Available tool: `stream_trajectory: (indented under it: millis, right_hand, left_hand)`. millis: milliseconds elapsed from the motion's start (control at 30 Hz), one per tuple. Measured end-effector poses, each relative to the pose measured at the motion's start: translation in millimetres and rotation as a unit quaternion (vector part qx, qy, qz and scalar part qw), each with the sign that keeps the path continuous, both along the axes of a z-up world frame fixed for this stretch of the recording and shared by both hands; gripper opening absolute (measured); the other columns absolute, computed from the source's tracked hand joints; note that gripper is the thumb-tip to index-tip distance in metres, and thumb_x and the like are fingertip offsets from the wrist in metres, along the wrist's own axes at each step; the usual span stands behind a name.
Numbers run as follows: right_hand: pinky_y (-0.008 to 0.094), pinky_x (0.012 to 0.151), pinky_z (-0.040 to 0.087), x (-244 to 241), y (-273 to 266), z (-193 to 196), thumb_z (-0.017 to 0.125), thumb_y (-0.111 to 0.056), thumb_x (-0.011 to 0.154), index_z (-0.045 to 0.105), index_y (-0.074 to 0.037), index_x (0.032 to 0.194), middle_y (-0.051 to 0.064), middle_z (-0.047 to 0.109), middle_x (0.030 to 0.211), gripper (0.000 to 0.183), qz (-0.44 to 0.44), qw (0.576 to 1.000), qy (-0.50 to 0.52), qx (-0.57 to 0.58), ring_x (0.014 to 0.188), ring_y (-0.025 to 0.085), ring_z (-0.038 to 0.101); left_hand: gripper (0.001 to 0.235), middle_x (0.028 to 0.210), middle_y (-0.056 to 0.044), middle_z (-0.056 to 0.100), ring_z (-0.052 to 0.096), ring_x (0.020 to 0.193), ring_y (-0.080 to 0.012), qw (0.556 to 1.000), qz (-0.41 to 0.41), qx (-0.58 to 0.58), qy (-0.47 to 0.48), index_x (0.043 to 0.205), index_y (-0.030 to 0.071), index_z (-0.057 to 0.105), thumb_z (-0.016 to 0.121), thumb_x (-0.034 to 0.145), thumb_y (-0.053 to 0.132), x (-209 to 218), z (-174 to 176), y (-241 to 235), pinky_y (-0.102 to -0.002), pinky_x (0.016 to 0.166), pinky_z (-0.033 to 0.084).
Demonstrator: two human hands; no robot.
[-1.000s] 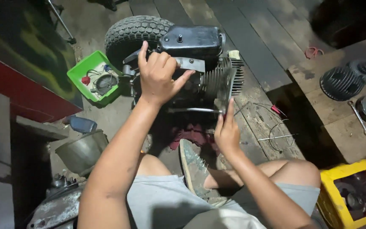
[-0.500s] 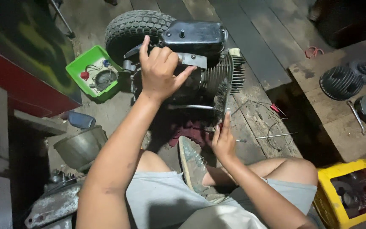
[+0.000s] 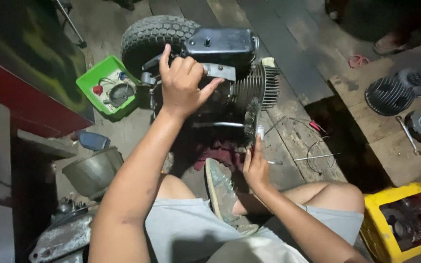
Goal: Cleaning an engine block using a wire brush and performing adjustments with a wrench.
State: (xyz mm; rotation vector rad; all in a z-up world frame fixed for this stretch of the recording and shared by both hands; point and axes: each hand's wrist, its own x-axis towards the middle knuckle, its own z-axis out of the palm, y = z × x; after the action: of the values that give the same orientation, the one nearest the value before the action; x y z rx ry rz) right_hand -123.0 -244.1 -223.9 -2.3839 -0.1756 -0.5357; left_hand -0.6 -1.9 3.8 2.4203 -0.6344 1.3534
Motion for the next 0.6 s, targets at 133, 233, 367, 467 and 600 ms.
stream_trajectory:
  millis: [133, 233, 367, 467, 600]
  right_hand:
    - [0.062, 0.067, 0.057, 22.1, -3.4, 11.5, 0.052, -0.019, 0.103, 0.027, -0.012, 0.165, 0.039, 0.066, 0.121, 0.067, -0.014, 1.0, 0.017, 0.017, 0.087, 0.056, 0.07]
    - [0.062, 0.067, 0.057, 39.6, -0.9, 31.1, 0.051, -0.022, 0.104, 0.026, -0.013, 0.165, 0.037, 0.065, 0.126, 0.067, -0.01, 1.0, -0.006, 0.025, 0.09, 0.055, 0.069]
    - [0.065, 0.075, 0.056, 24.1, 1.5, 32.1, 0.05, -0.023, 0.103, 0.026, -0.014, 0.165, 0.037, 0.059, 0.133, 0.067, -0.004, 0.999, 0.033, 0.039, 0.099, 0.057, 0.066]
    - [0.063, 0.075, 0.057, 13.6, -8.7, -6.7, 0.05, -0.024, 0.102, 0.027, -0.017, 0.164, 0.034, 0.059, 0.137, 0.067, -0.005, 0.998, 0.053, 0.019, 0.098, 0.055, 0.067]
    - [0.061, 0.068, 0.058, 33.7, -13.0, 9.3, 0.05, -0.025, 0.103, 0.03, -0.017, 0.164, 0.032, 0.068, 0.124, 0.065, -0.011, 0.999, 0.051, 0.006, 0.088, 0.053, 0.071]
  left_hand:
    - [0.046, 0.077, -0.006, 0.054, 0.056, 0.071, -0.0284, 0.996, -0.034, 0.004, -0.082, 0.077, 0.01, 0.056, 0.083, 0.092, 0.045, 19.2, -16.6, 5.1, -0.066, 0.11, 0.036]
    - [0.045, 0.077, -0.005, 0.055, 0.056, 0.071, -0.0271, 0.996, -0.03, 0.006, -0.086, 0.077, 0.011, 0.057, 0.085, 0.09, 0.044, 21.4, -15.6, 5.0, -0.066, 0.11, 0.036]
    - [0.045, 0.076, -0.006, 0.055, 0.057, 0.071, -0.0273, 0.996, -0.025, 0.009, -0.084, 0.077, 0.011, 0.058, 0.085, 0.088, 0.044, 19.5, -17.4, 6.2, -0.067, 0.11, 0.036]
    - [0.045, 0.076, -0.006, 0.055, 0.057, 0.07, -0.0276, 0.996, -0.022, 0.01, -0.088, 0.076, 0.011, 0.057, 0.084, 0.088, 0.045, 20.8, -17.3, 5.3, -0.067, 0.111, 0.036]
    - [0.047, 0.076, -0.006, 0.056, 0.058, 0.071, -0.0274, 0.996, -0.021, 0.014, -0.086, 0.076, 0.011, 0.058, 0.082, 0.09, 0.048, 23.9, -22.0, 6.7, -0.067, 0.111, 0.036]
